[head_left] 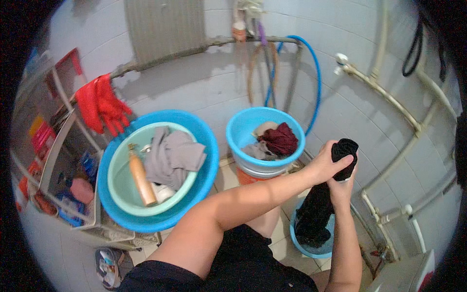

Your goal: The person sits on the floor and hand washes a maroon shirt in a blue basin filled with water. They repeatedly submerge, wring, and squeeze the garment. After finishing the maroon shirt, they place it in a larger basin and proceed to wash a black garment in the same manner.

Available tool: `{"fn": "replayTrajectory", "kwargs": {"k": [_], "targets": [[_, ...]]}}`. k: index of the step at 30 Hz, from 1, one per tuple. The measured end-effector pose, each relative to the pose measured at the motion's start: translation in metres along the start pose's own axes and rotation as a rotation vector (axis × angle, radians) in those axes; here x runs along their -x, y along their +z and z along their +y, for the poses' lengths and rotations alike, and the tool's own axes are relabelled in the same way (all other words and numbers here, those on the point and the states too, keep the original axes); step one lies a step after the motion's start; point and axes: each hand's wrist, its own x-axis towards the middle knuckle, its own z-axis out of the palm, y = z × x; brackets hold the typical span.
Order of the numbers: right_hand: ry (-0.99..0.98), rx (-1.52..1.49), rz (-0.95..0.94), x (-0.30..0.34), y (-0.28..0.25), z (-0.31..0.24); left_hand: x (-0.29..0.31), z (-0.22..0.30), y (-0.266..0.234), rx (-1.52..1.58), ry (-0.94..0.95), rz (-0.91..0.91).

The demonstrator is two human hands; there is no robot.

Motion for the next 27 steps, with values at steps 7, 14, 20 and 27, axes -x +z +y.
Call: {"fn": "replayTrajectory", "kwargs": {"k": [7,14,20,27], "targets": [[-0.187,0.053,-0.066,-0.016,0.050,-0.030,0.014,0.034,-0.070,0.023,-0.025,-0.020],[-0.214,-0.067,-0.168,-0.005,0.091,-0.043,0.053,0.042,-0.125,-0.173,0.022,-0.060],[-0.139,0.099,-0.063,-0.005,0.089,-0.040,0.128,0.079,-0.252,-1.131,-0.128,-0.352],[-0.196,-0.006,-0.140,-0.002,0.095,-0.031,0.202,0.058,-0.339,-1.459,-0.685,-0.269]]}}
